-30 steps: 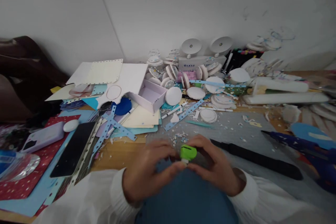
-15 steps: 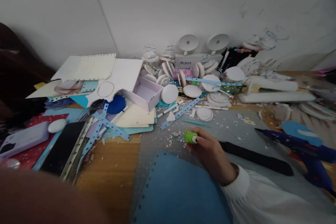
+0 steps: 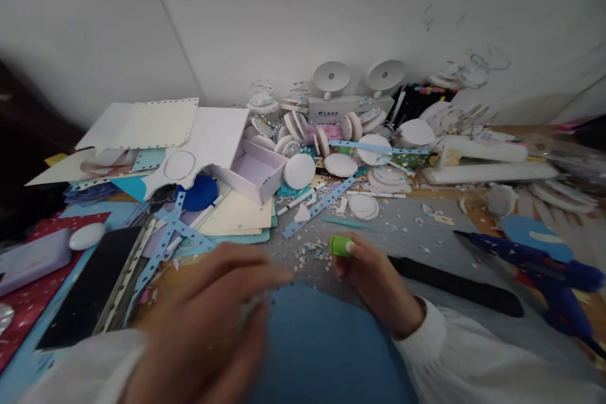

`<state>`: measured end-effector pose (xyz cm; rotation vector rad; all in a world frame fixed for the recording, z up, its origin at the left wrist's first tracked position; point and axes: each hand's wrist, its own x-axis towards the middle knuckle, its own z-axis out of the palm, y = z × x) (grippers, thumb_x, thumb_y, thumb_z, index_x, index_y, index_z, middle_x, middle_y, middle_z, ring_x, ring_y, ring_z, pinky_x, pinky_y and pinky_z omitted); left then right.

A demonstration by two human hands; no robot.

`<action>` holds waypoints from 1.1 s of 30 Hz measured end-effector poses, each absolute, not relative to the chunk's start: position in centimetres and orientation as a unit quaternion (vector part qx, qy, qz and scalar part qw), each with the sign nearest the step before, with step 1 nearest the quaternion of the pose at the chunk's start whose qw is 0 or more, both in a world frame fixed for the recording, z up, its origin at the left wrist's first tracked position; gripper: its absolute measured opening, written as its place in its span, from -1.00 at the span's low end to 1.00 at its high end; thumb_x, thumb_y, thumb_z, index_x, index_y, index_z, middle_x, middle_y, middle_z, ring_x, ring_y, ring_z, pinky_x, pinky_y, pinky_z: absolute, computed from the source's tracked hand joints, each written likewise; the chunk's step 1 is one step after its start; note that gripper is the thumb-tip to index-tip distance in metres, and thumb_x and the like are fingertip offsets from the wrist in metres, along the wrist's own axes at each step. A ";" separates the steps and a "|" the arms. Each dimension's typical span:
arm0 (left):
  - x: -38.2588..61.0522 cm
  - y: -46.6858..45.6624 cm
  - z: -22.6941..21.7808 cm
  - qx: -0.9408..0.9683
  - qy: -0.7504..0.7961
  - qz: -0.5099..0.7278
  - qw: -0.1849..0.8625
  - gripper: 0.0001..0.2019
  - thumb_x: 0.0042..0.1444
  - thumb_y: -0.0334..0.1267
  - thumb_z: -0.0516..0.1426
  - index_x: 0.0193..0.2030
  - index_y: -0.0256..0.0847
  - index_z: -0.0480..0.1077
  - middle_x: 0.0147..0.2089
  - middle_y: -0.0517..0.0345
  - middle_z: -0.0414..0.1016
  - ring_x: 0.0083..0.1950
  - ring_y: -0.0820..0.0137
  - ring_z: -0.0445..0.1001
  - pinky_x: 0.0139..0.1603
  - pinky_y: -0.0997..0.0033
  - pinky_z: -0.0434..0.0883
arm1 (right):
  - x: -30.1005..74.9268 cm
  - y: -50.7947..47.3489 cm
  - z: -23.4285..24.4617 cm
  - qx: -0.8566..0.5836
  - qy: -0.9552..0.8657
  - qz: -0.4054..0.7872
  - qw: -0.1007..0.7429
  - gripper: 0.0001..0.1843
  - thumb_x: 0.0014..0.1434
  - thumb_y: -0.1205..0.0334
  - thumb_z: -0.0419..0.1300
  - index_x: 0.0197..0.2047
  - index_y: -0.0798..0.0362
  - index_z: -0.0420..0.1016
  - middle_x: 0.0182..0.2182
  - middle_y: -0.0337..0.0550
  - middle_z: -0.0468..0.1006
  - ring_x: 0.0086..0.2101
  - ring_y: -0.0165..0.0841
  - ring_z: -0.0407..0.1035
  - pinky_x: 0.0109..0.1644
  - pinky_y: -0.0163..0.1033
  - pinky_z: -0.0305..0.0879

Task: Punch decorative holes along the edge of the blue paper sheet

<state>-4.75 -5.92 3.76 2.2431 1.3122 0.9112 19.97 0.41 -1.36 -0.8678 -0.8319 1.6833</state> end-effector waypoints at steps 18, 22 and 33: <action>-0.3 -0.2 0.9 0.635 0.483 0.260 0.544 -0.88 -0.04 -0.28 0.20 -0.38 -0.27 0.37 -0.45 0.23 0.33 -0.43 0.48 0.26 -0.44 0.53 0.20 | 20.4 -0.1 -0.8 -0.367 -0.458 0.675 0.447 -0.69 0.09 0.01 0.22 -0.21 0.06 0.40 -0.36 -0.15 0.39 -0.36 -0.36 0.28 -0.28 -0.23 0.27; -0.4 0.0 0.5 0.602 0.478 0.292 0.570 -0.76 0.01 -0.12 0.18 -0.35 -0.30 0.41 -0.47 0.19 0.33 -0.45 0.47 0.27 -0.44 0.52 0.21 | 20.4 -0.5 -0.9 -0.371 -0.517 0.648 0.419 -0.68 0.08 0.10 0.25 -0.11 0.01 0.38 -0.32 -0.16 0.40 -0.32 -0.36 0.32 -0.24 -0.24 0.31; -0.8 -0.5 -0.1 0.599 0.482 0.330 0.548 -0.72 0.08 -0.07 0.14 -0.37 -0.30 0.45 -0.44 0.11 0.45 -0.42 0.43 0.35 -0.43 0.51 0.29 | 19.6 -0.7 -0.4 -0.375 -0.713 0.486 0.339 -0.79 0.08 0.27 0.17 -0.16 0.07 0.36 -0.30 -0.09 0.38 -0.27 -0.28 0.31 -0.20 -0.18 0.31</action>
